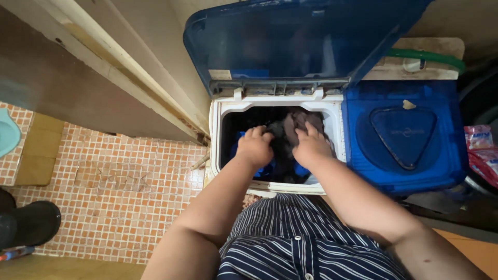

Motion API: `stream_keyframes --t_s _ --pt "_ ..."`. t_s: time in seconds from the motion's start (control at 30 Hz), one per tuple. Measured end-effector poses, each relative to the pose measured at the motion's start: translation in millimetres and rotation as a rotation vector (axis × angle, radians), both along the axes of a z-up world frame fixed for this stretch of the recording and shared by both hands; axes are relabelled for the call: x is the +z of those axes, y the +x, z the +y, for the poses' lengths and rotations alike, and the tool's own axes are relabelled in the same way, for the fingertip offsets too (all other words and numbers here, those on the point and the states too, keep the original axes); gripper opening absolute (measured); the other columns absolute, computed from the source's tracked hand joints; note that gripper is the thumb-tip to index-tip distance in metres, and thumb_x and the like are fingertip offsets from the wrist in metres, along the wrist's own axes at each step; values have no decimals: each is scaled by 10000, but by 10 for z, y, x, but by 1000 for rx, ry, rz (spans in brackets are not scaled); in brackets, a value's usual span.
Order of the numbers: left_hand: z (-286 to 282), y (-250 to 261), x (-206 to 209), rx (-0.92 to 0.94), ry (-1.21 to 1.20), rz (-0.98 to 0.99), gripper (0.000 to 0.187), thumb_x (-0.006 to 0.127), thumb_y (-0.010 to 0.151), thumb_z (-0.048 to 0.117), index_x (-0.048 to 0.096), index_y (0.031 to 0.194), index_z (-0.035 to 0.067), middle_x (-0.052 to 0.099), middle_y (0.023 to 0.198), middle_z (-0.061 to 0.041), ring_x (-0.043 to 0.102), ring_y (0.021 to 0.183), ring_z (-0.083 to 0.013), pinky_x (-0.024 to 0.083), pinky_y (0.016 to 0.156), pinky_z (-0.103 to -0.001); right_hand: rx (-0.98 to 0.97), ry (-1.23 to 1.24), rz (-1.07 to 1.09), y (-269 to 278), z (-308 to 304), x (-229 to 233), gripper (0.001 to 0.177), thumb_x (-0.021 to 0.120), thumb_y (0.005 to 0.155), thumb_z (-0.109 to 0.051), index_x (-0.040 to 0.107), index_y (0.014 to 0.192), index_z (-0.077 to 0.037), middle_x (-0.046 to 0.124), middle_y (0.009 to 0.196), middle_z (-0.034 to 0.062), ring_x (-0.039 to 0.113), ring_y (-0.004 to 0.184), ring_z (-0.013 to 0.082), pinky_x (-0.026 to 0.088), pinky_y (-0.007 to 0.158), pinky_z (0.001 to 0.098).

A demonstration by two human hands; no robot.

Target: Loading clothes into a twin-tub washing machine and preparing detergent.

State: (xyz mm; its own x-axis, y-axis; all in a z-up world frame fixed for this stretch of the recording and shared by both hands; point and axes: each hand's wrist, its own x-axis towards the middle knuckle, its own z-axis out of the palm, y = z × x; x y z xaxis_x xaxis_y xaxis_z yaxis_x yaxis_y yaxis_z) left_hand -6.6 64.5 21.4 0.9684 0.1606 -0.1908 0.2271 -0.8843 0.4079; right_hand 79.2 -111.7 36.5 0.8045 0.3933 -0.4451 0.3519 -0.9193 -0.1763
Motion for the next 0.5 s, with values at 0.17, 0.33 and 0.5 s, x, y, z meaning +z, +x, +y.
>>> stream_keyframes --t_s 0.17,0.33,0.5 --pt "139 -87 -165 114 98 38 453 568 895 239 608 1347 233 399 1588 -94 391 1444 -341 382 1101 -522 205 264 -176 -40 139 -154 547 680 814 -257 644 1359 -243 399 1595 52 417 1438 322 354 1163 503" --pt "199 -104 -387 254 43 6 531 551 881 199 552 1412 192 374 1604 -110 436 1368 -363 413 1065 -509 188 178 -152 -169 344 -25 715 795 732 -384 556 1403 -323 254 1632 101 279 1494 348 286 1161 568" --pt "205 -77 -335 260 39 -170 582 596 823 174 563 1404 184 403 1585 -118 460 1359 -360 426 1077 -502 -360 170 4 90 290 -153 962 801 747 -554 331 1560 -347 55 1687 158 155 1526 426 240 1176 602"
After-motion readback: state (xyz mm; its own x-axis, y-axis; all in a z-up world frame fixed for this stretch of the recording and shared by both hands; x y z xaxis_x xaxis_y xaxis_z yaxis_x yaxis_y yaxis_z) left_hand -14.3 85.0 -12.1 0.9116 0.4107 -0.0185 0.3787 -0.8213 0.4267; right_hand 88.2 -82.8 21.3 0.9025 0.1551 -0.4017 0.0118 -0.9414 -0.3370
